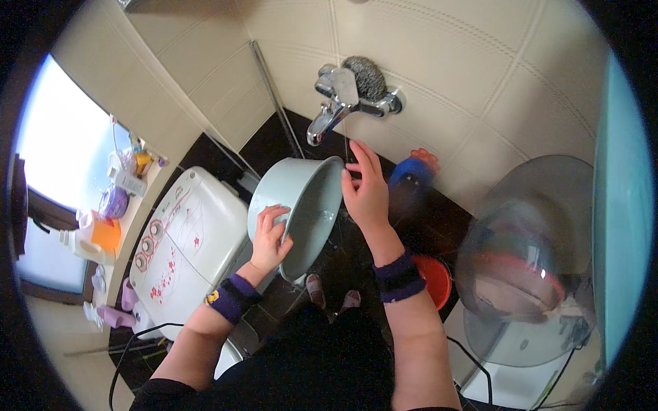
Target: The person removes wet clothes from a small washing machine and puts them into a basin, carries the basin to a balcony, and prepares to hang a cap on a hanger.
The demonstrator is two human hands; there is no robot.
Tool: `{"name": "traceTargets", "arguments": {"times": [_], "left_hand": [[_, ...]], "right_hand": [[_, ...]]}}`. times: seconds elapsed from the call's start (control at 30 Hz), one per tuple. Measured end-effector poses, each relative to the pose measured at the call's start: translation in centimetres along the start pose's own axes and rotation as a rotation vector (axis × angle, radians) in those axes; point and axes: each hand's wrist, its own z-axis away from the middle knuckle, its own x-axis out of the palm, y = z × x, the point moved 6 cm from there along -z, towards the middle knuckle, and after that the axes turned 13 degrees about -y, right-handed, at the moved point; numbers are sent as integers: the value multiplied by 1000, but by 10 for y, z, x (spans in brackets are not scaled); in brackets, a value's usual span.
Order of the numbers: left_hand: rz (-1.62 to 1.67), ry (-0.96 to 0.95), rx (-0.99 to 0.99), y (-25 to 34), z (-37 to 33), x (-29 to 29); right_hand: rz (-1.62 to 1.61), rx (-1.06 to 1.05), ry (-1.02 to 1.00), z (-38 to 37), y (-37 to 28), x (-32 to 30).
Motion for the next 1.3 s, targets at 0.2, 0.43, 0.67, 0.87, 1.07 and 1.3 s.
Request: {"name": "traceTargets", "arguments": {"times": [0.2,0.43,0.67,0.87,1.07,1.3], "left_hand": [[-79,-46,65,29,35,-12],[-143,-97,140,60,90,-46],[-207,-137,222,86,153,-76],[-265,57,-54,84,248,-100],[-76,92,-615,58,387,-70],[-9,-101,-801,53,484,-33]], "right_hand": [[149,251,-62,54,115,34],[-43,250,-142,82,156,50],[-43,197,-348,112,128,62],[2,47,-272,165,75,87],[45,77,-235,233,11,108],[32,51,-239,294,-58,122]]}}
